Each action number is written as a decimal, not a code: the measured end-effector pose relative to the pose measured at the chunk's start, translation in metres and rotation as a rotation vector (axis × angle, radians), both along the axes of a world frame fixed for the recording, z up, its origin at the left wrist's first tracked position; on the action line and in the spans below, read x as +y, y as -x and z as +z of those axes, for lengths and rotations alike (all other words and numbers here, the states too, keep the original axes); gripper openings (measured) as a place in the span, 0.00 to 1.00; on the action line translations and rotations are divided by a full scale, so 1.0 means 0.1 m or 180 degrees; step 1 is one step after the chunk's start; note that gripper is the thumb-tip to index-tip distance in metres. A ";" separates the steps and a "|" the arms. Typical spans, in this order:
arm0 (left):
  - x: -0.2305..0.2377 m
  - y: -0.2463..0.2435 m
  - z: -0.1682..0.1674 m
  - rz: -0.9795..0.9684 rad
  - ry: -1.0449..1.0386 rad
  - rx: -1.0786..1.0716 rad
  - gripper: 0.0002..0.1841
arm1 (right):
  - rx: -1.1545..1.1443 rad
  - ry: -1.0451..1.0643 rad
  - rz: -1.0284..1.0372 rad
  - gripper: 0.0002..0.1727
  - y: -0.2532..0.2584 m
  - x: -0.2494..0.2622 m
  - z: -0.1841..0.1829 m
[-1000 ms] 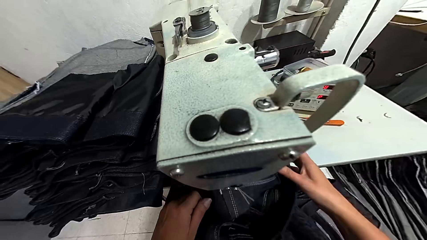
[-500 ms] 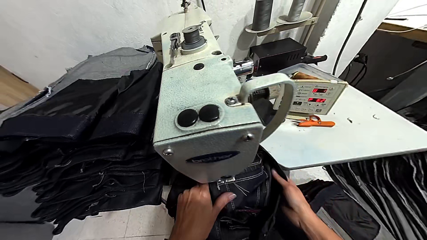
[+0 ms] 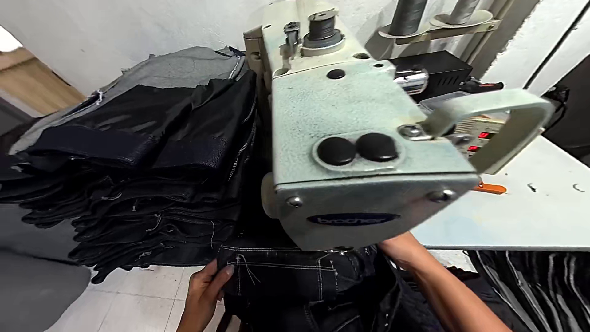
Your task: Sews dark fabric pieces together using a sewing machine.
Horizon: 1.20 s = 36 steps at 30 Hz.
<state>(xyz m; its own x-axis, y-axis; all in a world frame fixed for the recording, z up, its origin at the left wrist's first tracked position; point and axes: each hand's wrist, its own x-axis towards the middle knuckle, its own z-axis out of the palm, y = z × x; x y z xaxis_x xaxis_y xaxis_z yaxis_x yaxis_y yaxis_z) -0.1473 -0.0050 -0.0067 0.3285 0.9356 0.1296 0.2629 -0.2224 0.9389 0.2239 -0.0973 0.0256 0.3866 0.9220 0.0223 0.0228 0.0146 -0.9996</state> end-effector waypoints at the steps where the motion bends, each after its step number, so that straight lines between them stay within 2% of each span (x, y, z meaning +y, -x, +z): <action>1: 0.02 -0.01 -0.04 0.0053 -0.0125 0.0070 0.13 | -0.0146 0.0045 0.0015 0.09 -0.04 0.06 0.01; 3: 0.02 -0.09 -0.03 0.0147 -0.0275 0.0127 0.17 | -0.0396 0.0286 0.0001 0.08 -0.18 0.20 -0.04; 6: -0.04 -0.21 0.17 0.0081 -0.0462 0.0074 0.16 | -0.0679 0.0490 -0.0185 0.05 -0.30 0.32 -0.06; 9: -0.07 -0.28 0.32 -0.0102 -0.0691 0.0137 0.18 | -0.0601 0.0833 -0.0328 0.07 -0.33 0.27 -0.13; 11: -0.02 -0.29 0.28 -0.0089 -0.0635 0.0117 0.17 | -0.0259 0.0739 -0.0280 0.08 -0.28 0.18 -0.20; 13: 0.07 -0.27 0.20 -0.0098 -0.0402 0.0047 0.15 | -0.0050 0.0236 -0.0344 0.09 -0.21 0.05 -0.36; 15: 0.12 -0.28 0.15 -0.0117 -0.0231 -0.0019 0.13 | 0.0066 0.0579 -0.0624 0.12 -0.07 -0.01 -0.18; 17: 0.14 -0.30 0.14 -0.0136 -0.0136 -0.0091 0.12 | -0.0062 0.0907 -0.0755 0.10 -0.12 0.00 -0.27; 20: 0.13 -0.31 0.17 -0.0180 -0.0209 -0.0092 0.13 | -0.0113 0.0753 -0.0655 0.09 -0.20 0.00 -0.39; 23: 0.12 -0.28 0.16 -0.0213 -0.0313 -0.0061 0.14 | 0.0335 0.0415 -0.0922 0.14 -0.01 -0.02 -0.09; 25: 0.12 -0.25 0.13 -0.0237 -0.0298 -0.0125 0.13 | 0.0239 0.0391 -0.0851 0.12 -0.04 -0.04 -0.16; 27: 0.12 -0.23 0.11 -0.0245 -0.0242 -0.0207 0.12 | 0.0047 0.0657 -0.0560 0.10 -0.16 -0.02 -0.30; 30: 0.11 -0.22 0.11 -0.0255 -0.0206 -0.0253 0.12 | 0.0014 0.1044 -0.0736 0.13 -0.14 0.03 -0.20; 33: 0.10 -0.19 0.12 -0.0233 -0.0229 -0.0196 0.13 | 0.0171 0.0831 -0.0510 0.12 -0.19 0.02 -0.28; 36: 0.10 -0.16 0.13 -0.0271 -0.0236 -0.0166 0.12 | 0.0138 0.0903 -0.0647 0.13 -0.16 0.06 -0.26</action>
<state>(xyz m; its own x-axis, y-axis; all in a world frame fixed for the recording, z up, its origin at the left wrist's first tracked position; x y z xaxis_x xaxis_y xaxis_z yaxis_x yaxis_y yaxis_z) -0.1314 0.0048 0.0067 0.3975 0.8917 0.2165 0.1913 -0.3113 0.9309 0.2402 -0.0913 -0.0008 0.5579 0.7932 -0.2443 -0.0460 -0.2643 -0.9633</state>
